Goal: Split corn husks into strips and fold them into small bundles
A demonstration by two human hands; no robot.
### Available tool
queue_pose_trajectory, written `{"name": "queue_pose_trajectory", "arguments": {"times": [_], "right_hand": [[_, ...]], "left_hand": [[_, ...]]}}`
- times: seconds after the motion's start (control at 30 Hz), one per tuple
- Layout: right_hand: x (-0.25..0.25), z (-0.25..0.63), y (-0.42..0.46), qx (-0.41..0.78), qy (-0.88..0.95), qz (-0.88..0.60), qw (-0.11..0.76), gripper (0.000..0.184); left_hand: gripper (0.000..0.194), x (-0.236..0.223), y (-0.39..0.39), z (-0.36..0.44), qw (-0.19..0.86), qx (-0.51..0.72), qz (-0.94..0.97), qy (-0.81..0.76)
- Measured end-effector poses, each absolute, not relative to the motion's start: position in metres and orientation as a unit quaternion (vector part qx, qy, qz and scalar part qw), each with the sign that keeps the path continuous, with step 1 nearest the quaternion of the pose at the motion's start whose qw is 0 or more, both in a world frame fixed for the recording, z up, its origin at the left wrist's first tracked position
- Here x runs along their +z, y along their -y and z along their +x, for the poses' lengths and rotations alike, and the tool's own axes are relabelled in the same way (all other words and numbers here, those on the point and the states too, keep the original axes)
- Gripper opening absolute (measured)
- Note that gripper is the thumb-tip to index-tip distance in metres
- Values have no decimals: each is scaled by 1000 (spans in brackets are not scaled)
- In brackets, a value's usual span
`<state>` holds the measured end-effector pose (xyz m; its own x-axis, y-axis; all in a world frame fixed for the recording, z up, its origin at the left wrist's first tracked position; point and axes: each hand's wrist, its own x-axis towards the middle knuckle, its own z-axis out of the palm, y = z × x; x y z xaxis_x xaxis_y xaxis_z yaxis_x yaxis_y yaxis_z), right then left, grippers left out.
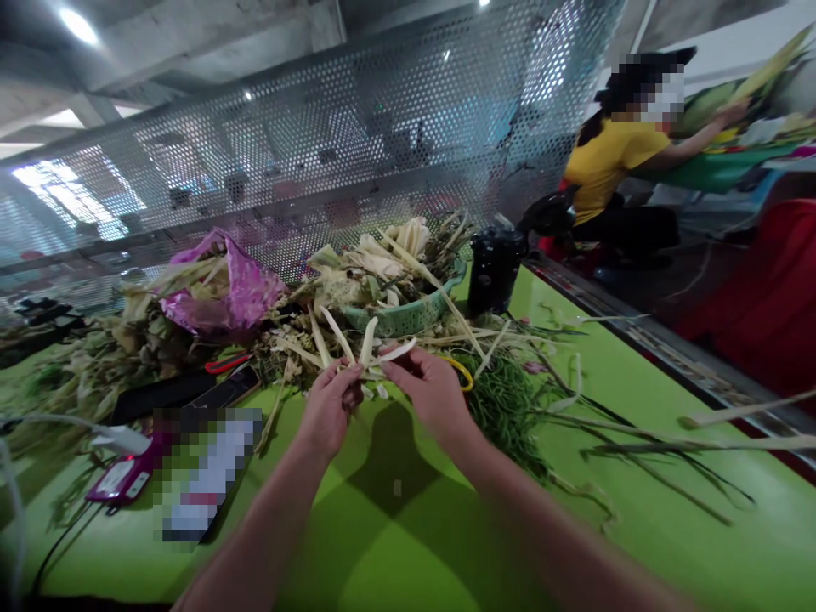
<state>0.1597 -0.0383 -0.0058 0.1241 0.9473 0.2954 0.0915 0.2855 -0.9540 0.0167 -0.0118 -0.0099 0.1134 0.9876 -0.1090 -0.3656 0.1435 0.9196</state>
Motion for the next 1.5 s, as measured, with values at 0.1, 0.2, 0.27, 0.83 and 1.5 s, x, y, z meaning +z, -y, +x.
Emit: {"name": "queue_pose_trajectory", "arguments": {"times": [0.1,0.2,0.27,0.83,1.5], "right_hand": [[-2,161,43,226,613,-489,578,12],[3,162,46,96,697,-465,537,10],[4,163,46,56,734,-445,509,11],[7,166,42,260,633,-469,558,8],[19,177,45,313,675,-457,487,13]], "left_hand": [[22,-11,13,15,614,497,447,-420],[15,-11,13,14,573,480,515,-419],[10,-11,13,15,544,474,555,-414],[18,-2,22,18,529,426,650,-342],[16,-9,15,15,528,336,643,-441]]}}
